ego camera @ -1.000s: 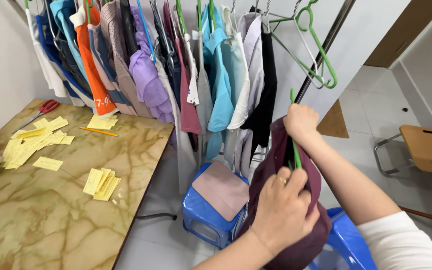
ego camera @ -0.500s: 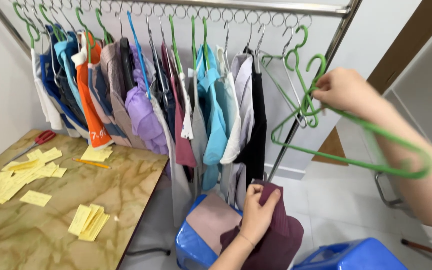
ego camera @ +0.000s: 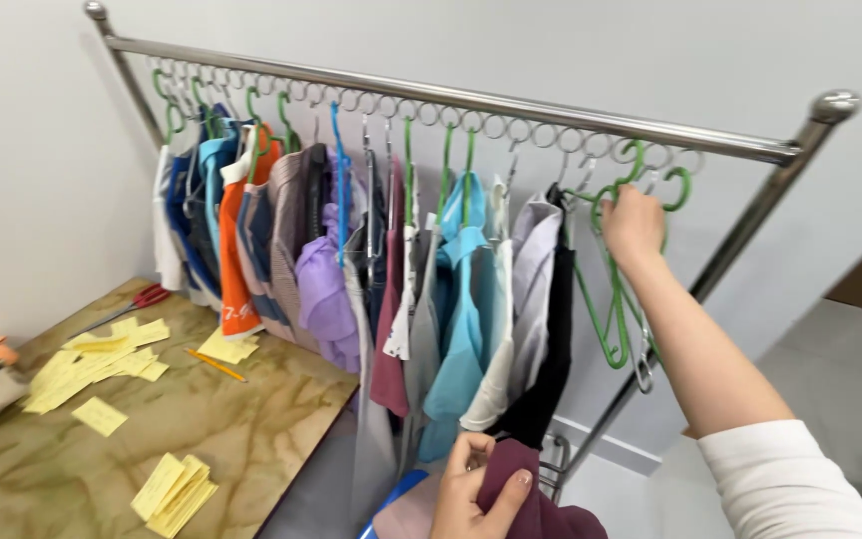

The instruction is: The person folds a beige t-shirt, a maroon long-sleeved shirt, and a black t-shirt on a marble-patterned table. They retrieve the shirts from a nearby clothing rack, fold them neatly by hand, and place them in a stack on the table.

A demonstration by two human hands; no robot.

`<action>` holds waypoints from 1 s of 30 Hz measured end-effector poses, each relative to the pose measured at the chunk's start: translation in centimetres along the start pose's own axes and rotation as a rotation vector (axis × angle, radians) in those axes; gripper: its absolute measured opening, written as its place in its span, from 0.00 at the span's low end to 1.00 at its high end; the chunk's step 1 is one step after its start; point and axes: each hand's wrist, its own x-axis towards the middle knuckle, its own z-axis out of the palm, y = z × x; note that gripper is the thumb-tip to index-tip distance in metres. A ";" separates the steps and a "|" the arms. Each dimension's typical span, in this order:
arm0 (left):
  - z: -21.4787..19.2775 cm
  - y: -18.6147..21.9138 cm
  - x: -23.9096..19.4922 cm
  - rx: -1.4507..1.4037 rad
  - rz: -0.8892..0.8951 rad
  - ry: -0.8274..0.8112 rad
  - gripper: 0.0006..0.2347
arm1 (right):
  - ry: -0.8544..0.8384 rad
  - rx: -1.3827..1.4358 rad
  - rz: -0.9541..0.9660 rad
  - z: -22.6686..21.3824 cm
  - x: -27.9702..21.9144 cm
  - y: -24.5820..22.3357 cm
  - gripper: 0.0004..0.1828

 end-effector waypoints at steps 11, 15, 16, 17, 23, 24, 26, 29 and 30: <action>-3.0 8.2 -0.8 -0.042 -0.353 0.055 0.13 | -0.071 0.485 -0.276 -18.5 -18.4 -6.6 0.12; -2.9 10.2 -3.4 -0.065 -0.315 0.089 0.14 | -0.735 1.016 -0.293 -20.9 -33.9 -4.0 0.09; -2.8 10.8 -4.4 -0.063 -0.320 0.091 0.14 | -0.741 1.019 -0.292 -21.3 -37.0 -3.8 0.09; -2.8 11.5 -5.4 -0.047 -0.246 0.116 0.14 | -0.737 1.016 -0.225 -21.7 -40.2 -3.6 0.27; -3.5 18.0 -13.8 0.125 0.088 0.245 0.19 | -0.697 0.923 0.169 -29.5 -50.8 -6.0 0.33; -4.0 19.4 -15.4 0.212 0.206 0.274 0.20 | -0.765 0.980 0.260 -30.9 -51.8 -6.3 0.27; -5.5 21.1 -19.4 0.246 0.222 0.346 0.20 | -0.748 1.122 0.082 -32.4 -53.6 -5.9 0.19; -7.8 24.7 -25.8 0.328 0.211 0.478 0.21 | -0.764 1.333 -0.210 -35.9 -55.5 -7.4 0.07; -8.5 25.9 -27.9 0.365 0.193 0.524 0.23 | -0.781 1.401 -0.317 -37.2 -56.0 -8.3 0.05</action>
